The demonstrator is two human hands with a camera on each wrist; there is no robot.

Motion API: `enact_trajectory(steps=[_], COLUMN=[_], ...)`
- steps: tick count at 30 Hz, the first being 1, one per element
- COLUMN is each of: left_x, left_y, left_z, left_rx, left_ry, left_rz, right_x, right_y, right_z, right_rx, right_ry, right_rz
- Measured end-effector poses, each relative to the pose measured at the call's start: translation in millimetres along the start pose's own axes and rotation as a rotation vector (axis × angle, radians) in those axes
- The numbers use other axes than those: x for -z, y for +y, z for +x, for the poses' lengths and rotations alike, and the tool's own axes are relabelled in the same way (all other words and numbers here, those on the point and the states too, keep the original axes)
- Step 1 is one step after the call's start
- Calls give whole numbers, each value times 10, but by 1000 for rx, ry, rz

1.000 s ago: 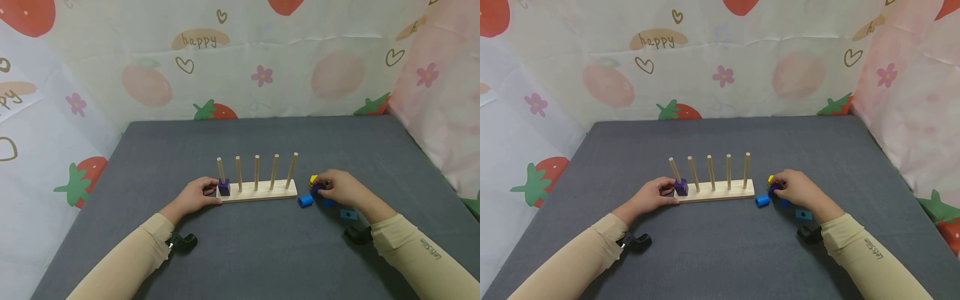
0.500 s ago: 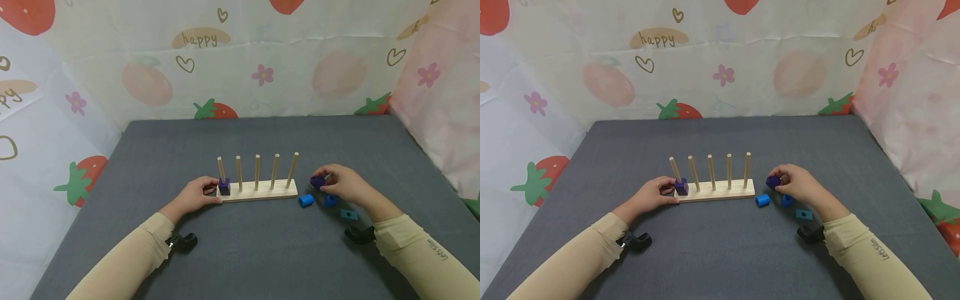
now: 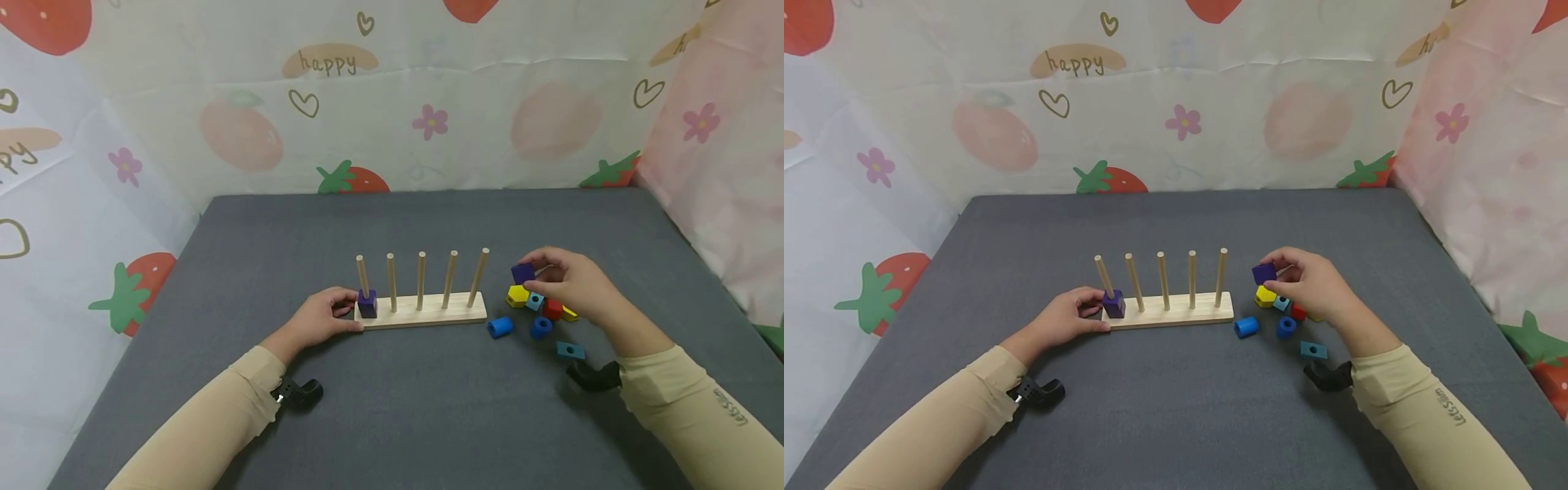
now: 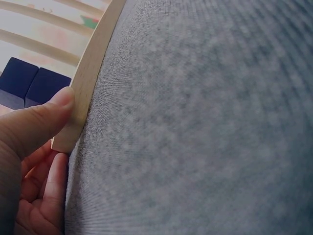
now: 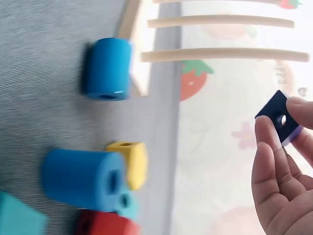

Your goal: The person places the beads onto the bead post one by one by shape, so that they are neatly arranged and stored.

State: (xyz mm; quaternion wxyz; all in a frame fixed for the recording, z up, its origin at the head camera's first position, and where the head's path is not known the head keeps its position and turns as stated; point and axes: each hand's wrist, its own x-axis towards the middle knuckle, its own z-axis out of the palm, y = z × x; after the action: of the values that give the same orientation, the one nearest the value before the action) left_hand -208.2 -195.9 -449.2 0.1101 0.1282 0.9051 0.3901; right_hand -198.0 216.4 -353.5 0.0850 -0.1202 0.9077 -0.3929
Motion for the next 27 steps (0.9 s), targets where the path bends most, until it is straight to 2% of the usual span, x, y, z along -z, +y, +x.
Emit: enact_trajectory(steps=[8, 13, 19, 27], left_x=[-3, -1, -5, -17], left_y=[-9, -7, -11, -21], left_z=[23, 23, 23, 18], left_rx=[-11, -9, -8, -5], left_ry=[4, 3, 3, 10], left_rz=[-10, -8, -12, -11], right_x=[157, 157, 50, -190], right_y=[-283, -494, -720, -1032], right_z=[23, 79, 173, 346], right_rx=[84, 150, 224, 279], right_ry=[102, 140, 107, 43], right_rz=[21, 77, 172, 245])
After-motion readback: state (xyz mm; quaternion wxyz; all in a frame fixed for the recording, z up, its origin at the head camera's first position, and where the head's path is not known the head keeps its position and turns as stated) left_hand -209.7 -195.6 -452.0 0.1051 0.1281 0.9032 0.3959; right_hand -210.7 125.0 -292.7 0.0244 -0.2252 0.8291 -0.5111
